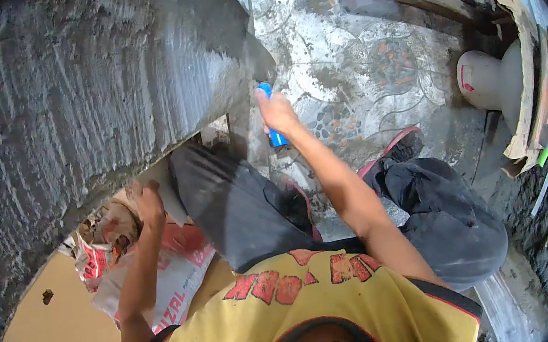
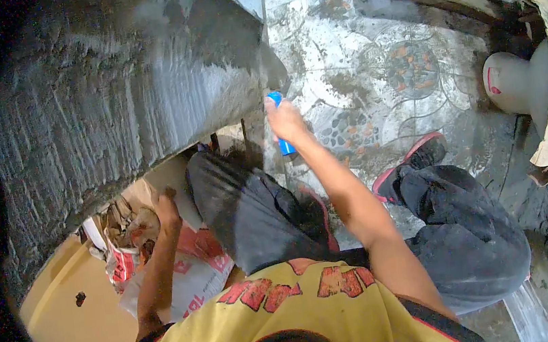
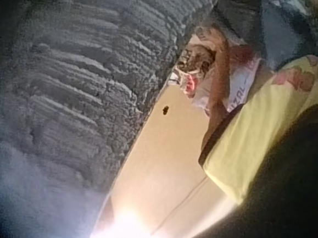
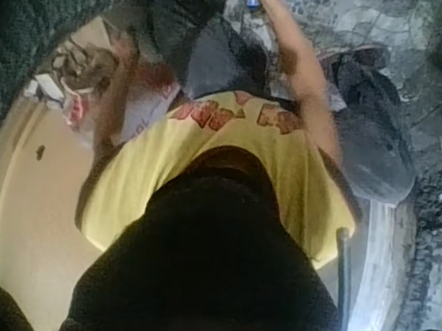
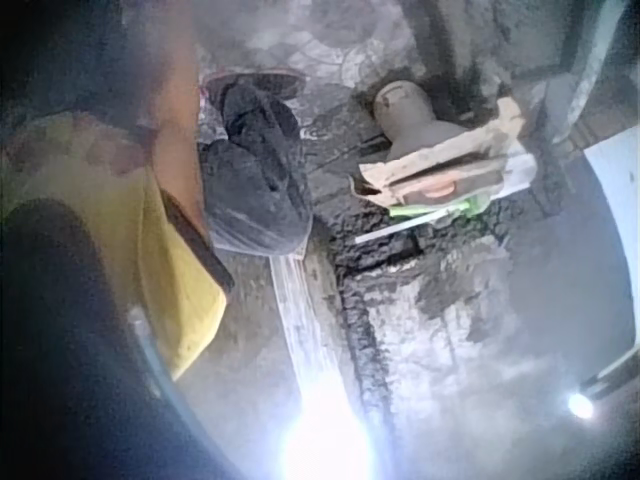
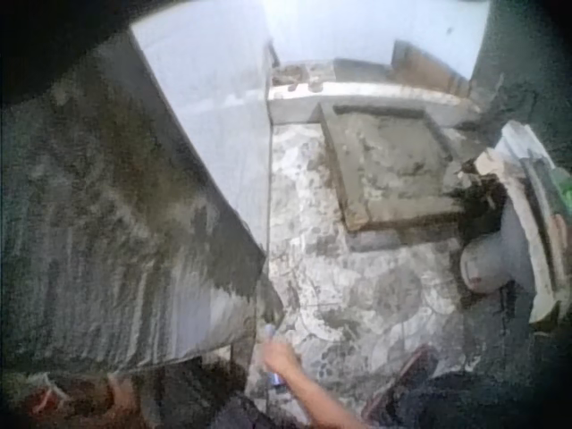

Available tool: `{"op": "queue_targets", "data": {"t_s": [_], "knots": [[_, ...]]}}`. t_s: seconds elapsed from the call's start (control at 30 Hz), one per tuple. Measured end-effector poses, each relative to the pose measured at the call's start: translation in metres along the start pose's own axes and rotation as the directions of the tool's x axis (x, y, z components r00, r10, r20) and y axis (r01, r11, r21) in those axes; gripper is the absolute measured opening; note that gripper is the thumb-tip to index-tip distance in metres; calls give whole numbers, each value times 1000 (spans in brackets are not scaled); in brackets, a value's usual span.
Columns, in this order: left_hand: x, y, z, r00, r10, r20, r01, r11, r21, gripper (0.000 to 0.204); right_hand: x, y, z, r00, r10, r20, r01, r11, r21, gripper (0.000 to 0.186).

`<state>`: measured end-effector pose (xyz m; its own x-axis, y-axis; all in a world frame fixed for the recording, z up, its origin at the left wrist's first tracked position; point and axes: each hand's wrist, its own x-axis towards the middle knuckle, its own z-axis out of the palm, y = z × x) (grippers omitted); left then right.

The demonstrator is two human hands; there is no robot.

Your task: The person aligns a tile against a corner wall by hand, scrapes the floor surface using a trowel, and repeatedly checks the tile's placement against the wall.

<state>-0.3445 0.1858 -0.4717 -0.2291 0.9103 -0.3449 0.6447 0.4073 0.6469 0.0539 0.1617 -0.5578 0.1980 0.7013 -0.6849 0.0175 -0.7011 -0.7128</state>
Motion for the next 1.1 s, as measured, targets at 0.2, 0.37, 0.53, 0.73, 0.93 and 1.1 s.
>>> {"op": "queue_targets", "data": {"t_s": [0.2,0.37,0.53,0.73,0.93,1.1], "knots": [[9,-5,0,999,47,-14,-46,995,91,17,-3,-19,-17,922,-30,-386,123,968,218,58],[2,-4,1,999,4,-35,-5,1000,-17,17,-6,-12,-14,998,65,-23,-60,982,180,48],[2,7,8,999,14,-48,-12,998,55,13,23,22,2,993,39,-108,-14,976,216,47],[-8,21,9,998,58,-14,-59,995,-82,13,-15,-33,-32,990,99,-103,-72,967,243,48],[-9,18,9,997,58,-40,-59,998,-11,10,-20,-14,-17,995,97,-19,-98,994,-56,54],[-9,29,11,998,69,-16,-70,994,-89,8,7,-26,-62,999,35,1,-35,995,-95,59]]}}
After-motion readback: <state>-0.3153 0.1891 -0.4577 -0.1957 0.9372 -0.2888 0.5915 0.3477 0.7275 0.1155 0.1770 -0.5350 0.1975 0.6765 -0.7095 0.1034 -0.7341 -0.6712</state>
